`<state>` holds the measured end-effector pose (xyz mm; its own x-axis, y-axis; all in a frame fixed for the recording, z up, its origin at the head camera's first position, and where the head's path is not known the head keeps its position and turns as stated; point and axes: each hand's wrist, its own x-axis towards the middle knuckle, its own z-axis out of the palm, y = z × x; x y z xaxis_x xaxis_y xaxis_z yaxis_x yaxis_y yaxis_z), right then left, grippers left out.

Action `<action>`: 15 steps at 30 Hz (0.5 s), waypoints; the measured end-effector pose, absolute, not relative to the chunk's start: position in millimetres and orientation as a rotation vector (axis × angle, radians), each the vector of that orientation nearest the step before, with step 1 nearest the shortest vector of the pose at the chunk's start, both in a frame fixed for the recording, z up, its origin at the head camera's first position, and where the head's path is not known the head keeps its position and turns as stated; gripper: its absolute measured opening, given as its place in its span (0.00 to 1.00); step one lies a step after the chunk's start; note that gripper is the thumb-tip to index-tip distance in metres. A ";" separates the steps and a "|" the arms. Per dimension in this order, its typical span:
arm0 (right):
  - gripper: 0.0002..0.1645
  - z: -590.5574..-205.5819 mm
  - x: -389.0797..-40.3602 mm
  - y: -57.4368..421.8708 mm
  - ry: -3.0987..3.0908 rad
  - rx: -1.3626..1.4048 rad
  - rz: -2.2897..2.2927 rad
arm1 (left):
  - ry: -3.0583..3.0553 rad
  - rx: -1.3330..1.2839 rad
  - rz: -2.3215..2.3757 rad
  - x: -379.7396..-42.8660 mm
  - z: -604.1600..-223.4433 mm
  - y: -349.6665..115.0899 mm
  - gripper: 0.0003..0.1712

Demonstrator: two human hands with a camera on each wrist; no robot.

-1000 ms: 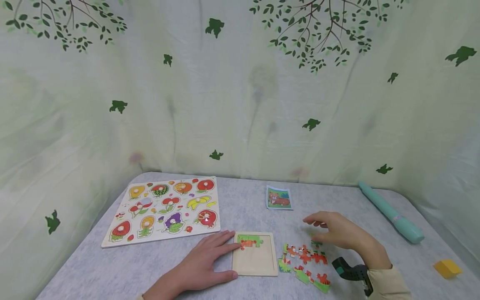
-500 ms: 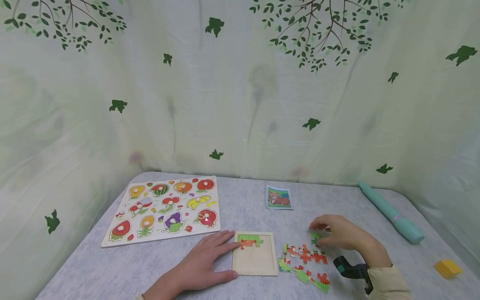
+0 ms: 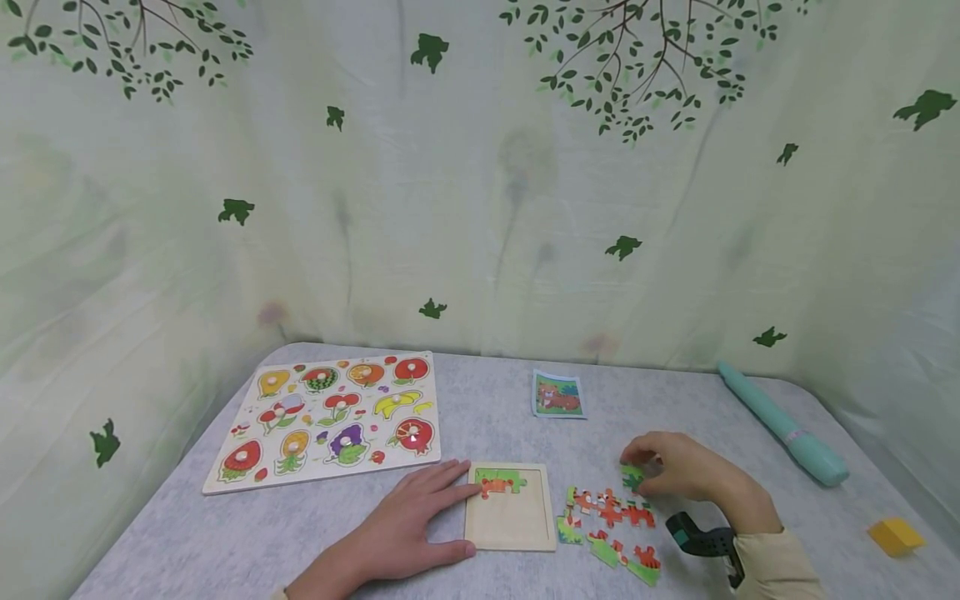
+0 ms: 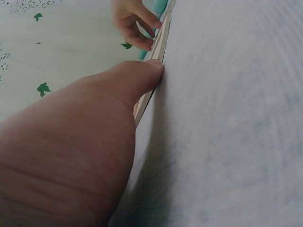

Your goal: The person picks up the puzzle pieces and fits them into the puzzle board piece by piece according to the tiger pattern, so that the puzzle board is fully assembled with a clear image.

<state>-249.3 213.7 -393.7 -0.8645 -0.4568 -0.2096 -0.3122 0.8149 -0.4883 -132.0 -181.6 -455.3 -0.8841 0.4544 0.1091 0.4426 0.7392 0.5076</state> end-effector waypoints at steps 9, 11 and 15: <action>0.22 -392.6 -248.0 212.3 2.676 -0.560 -0.640 | 2.914 0.767 0.852 -129.5 -450.8 -181.7 0.39; 0.22 -392.5 -247.9 211.7 2.678 -0.550 -0.631 | 2.915 0.774 0.856 -129.0 -449.5 -181.6 0.39; 0.21 -392.4 -247.9 210.8 2.681 -0.542 -0.628 | 2.915 0.776 0.858 -128.2 -448.0 -181.3 0.39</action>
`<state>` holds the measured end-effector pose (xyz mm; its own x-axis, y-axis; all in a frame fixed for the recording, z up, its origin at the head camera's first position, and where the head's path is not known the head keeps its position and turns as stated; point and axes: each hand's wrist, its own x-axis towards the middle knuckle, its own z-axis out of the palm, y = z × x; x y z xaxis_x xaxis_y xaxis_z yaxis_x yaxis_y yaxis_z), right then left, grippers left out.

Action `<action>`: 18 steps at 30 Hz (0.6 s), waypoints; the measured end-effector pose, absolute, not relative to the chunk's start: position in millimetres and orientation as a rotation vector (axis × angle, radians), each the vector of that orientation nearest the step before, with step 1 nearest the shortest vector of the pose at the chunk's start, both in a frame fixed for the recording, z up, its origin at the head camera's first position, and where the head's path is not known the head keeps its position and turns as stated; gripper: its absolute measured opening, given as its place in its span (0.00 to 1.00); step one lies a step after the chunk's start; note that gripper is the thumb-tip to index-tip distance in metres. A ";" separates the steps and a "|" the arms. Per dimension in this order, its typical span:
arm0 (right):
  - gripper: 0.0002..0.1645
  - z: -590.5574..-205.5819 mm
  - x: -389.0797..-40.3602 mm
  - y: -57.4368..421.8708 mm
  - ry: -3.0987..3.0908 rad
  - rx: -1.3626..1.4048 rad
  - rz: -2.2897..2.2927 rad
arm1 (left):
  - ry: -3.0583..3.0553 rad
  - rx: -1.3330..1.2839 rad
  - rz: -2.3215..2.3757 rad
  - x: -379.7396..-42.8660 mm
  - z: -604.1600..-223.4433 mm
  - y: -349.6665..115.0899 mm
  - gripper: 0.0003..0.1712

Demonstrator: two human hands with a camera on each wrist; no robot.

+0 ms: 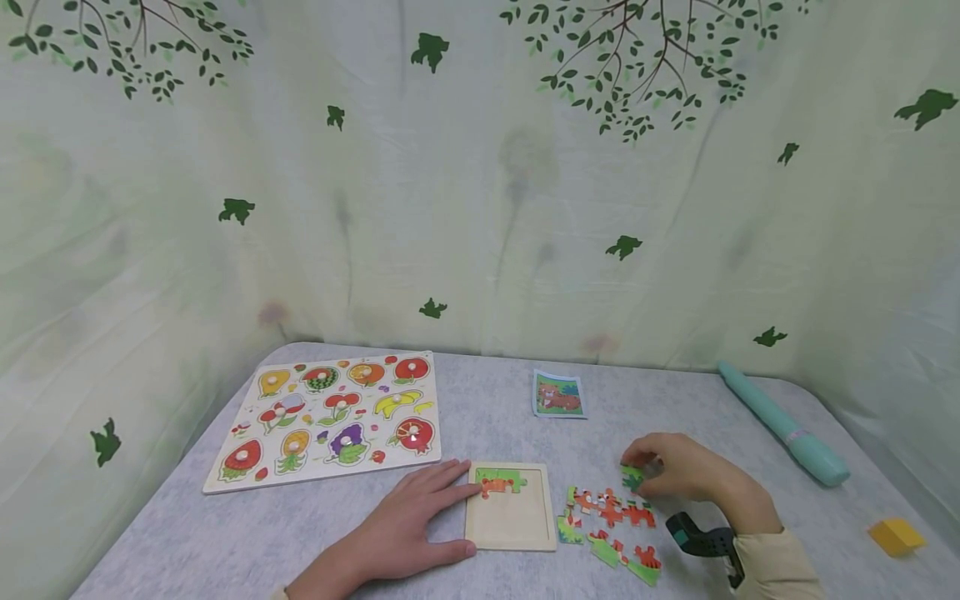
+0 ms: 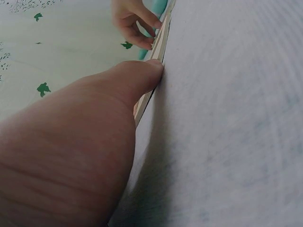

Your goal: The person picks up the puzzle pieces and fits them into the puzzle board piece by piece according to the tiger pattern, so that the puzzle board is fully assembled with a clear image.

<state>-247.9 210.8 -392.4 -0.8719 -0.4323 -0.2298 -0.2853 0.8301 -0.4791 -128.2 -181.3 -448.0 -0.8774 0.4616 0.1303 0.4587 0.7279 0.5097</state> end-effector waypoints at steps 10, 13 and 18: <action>0.19 -391.4 -248.3 208.9 2.679 -0.550 -0.621 | 2.915 0.770 0.862 -128.7 -449.9 -181.6 0.39; 0.19 -391.4 -248.3 208.7 2.673 -0.545 -0.628 | 2.902 0.755 0.863 -129.7 -450.6 -181.5 0.39; 0.19 -391.6 -248.3 209.0 2.669 -0.555 -0.636 | 2.888 0.746 0.867 -130.8 -451.3 -181.4 0.39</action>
